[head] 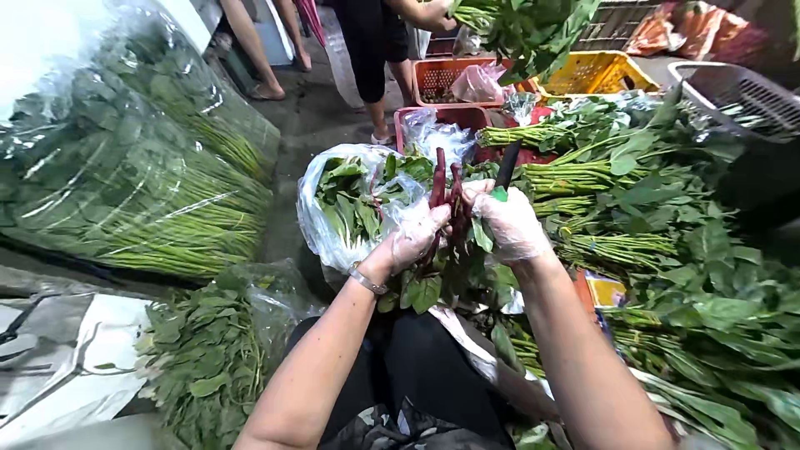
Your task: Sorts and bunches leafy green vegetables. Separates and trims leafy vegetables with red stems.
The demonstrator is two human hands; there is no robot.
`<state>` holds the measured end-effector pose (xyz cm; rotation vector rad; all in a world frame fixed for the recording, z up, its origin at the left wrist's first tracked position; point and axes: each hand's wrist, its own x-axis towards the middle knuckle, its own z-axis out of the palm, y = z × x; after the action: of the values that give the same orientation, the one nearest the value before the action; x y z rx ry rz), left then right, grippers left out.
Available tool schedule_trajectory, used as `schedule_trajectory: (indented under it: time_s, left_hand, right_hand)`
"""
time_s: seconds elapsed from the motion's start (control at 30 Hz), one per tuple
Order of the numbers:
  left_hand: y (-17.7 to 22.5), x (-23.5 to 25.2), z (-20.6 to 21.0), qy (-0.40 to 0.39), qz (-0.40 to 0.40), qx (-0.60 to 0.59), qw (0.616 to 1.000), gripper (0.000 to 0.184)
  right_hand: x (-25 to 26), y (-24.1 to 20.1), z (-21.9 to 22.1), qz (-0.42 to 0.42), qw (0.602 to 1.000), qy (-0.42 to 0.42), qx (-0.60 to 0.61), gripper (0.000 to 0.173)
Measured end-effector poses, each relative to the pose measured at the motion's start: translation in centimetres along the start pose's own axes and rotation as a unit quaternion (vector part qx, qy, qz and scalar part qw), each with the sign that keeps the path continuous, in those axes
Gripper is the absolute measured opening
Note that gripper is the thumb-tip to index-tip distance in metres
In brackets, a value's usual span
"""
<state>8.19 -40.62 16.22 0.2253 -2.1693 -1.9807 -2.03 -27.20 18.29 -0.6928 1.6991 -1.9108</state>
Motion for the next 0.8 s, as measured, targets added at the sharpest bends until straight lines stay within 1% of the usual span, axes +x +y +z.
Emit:
schedule_trajectory:
  time_s: [0.07, 0.13, 0.2, 0.33, 0.4, 0.43, 0.47, 0.5, 0.53, 0.57, 0.63, 0.73, 0.8]
  left_hand:
    - [-0.1, -0.1, -0.1, 0.010, 0.014, 0.027, 0.999, 0.035]
    - [-0.2, -0.2, 0.0, 0.015, 0.026, 0.056, 0.998, 0.046]
    - [-0.3, -0.1, 0.0, 0.021, 0.036, 0.071, 0.997, 0.049]
    - [-0.1, -0.5, -0.4, 0.031, 0.043, 0.053, 0.997, 0.042]
    - [-0.1, -0.9, -0.7, 0.061, 0.025, 0.051, 0.997, 0.034]
    - [-0.4, -0.9, -0.7, 0.075, 0.029, 0.062, 0.995, 0.031]
    - [-0.9, -0.9, -0.8, 0.077, 0.043, 0.077, 0.993, 0.034]
    - [-1.5, -0.9, -1.0, 0.073, 0.074, 0.097, 0.990, 0.041]
    - [-2.0, -0.7, -1.2, 0.075, 0.111, 0.115, 0.984, 0.046]
    - [-2.5, -0.6, -1.4, 0.074, 0.151, 0.133, 0.977, 0.046]
    - [-3.3, -0.3, -1.0, 0.077, 0.220, 0.161, 0.959, 0.038]
    - [-3.5, -0.6, -0.3, 0.074, 0.242, 0.186, 0.949, 0.027]
    - [-3.8, -0.7, -0.3, 0.076, 0.253, 0.188, 0.946, 0.027]
  right_hand:
    - [0.1, -0.2, 0.7, -0.001, 1.000, 0.006, -0.001, 0.011]
    - [0.0, -0.1, 1.3, -0.003, 1.000, 0.015, -0.002, 0.011]
    - [0.0, 0.1, 1.4, -0.004, 1.000, -0.002, -0.018, 0.011]
    - [1.2, 0.0, 0.5, -0.012, 0.993, -0.091, -0.073, 0.013]
    - [1.5, -1.2, -0.5, -0.015, 0.982, -0.148, -0.118, 0.020]
    - [1.5, -1.7, -1.1, -0.026, 0.976, -0.164, -0.138, 0.023]
    - [1.3, -1.8, -1.9, -0.049, 0.973, -0.160, -0.161, 0.023]
    - [1.2, -1.7, -2.8, -0.078, 0.968, -0.138, -0.197, 0.022]
    - [1.2, -1.4, -3.7, -0.102, 0.961, -0.105, -0.234, 0.022]
    - [1.0, -0.7, -4.5, -0.110, 0.957, -0.071, -0.260, 0.023]
    - [0.1, 1.1, -5.9, -0.057, 0.958, -0.016, -0.282, 0.022]
    - [-1.4, 3.9, -8.3, 0.046, 0.954, -0.001, -0.296, 0.023]
    - [-2.6, 5.4, -10.0, 0.065, 0.950, 0.017, -0.305, 0.023]
